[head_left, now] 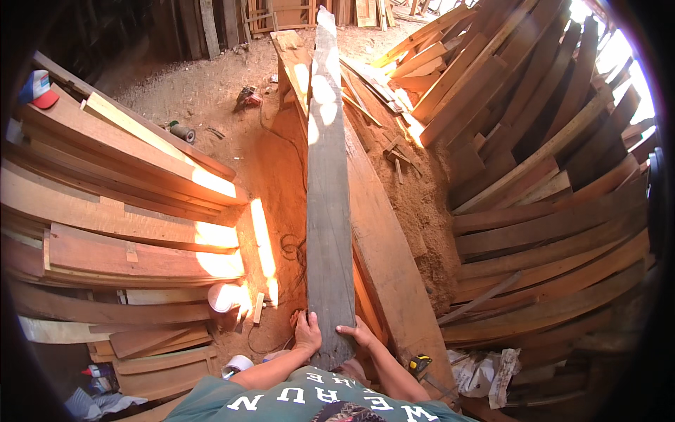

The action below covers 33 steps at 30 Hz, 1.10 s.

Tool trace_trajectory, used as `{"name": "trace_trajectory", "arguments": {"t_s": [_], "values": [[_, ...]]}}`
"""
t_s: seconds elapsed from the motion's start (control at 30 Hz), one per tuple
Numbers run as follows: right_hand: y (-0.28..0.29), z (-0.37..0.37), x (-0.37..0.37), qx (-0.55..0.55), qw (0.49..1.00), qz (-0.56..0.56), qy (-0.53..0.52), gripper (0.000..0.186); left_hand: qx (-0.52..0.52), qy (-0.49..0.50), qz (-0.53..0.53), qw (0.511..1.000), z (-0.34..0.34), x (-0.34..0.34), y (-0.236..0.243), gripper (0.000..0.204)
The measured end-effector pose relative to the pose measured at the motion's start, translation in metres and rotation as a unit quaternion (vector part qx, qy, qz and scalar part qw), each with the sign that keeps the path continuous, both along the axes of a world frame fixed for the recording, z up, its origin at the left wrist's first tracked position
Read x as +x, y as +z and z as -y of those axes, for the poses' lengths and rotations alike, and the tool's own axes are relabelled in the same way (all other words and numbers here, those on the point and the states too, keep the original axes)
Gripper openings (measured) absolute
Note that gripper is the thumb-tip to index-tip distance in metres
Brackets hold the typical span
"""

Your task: The person inspects a long wooden plank, measures it with a tape measure, and marks it with a pencil. They then position the plank and use a circular saw to cut it.

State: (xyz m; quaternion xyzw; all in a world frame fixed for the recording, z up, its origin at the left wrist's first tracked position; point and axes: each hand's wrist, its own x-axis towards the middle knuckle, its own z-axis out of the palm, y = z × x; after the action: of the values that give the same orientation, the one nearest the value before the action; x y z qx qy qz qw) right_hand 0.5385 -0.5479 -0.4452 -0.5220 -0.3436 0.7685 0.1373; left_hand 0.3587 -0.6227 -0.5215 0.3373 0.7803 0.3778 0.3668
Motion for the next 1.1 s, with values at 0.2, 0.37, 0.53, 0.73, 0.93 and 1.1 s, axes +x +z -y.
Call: {"name": "trace_trajectory", "arguments": {"t_s": [0.2,0.37,0.53,0.73,0.93,1.1], "values": [[-0.015,0.002,0.013,-0.013,0.999,0.035,-0.019,0.087,-0.002,-0.013,0.000,1.000,-0.004,0.010,0.017,0.051],[-0.023,-0.007,0.043,0.160,0.955,0.251,0.017,0.091,-0.027,-0.015,-0.003,1.000,-0.015,0.049,0.021,0.057],[-0.009,-0.007,0.024,0.274,0.845,0.459,-0.035,0.091,-0.072,-0.081,0.056,0.993,-0.031,0.081,0.026,0.061],[-0.003,-0.001,0.019,0.323,0.773,0.543,-0.054,0.097,-0.207,-0.237,0.156,0.936,-0.059,0.057,0.038,0.072],[-0.018,0.001,0.015,0.376,0.733,0.564,-0.056,0.100,-0.148,-0.369,0.015,0.917,-0.140,-0.021,0.044,0.081],[-0.002,-0.005,0.010,0.348,0.750,0.561,-0.047,0.098,0.151,-0.406,-0.227,0.872,-0.332,-0.098,0.082,0.075]]}}
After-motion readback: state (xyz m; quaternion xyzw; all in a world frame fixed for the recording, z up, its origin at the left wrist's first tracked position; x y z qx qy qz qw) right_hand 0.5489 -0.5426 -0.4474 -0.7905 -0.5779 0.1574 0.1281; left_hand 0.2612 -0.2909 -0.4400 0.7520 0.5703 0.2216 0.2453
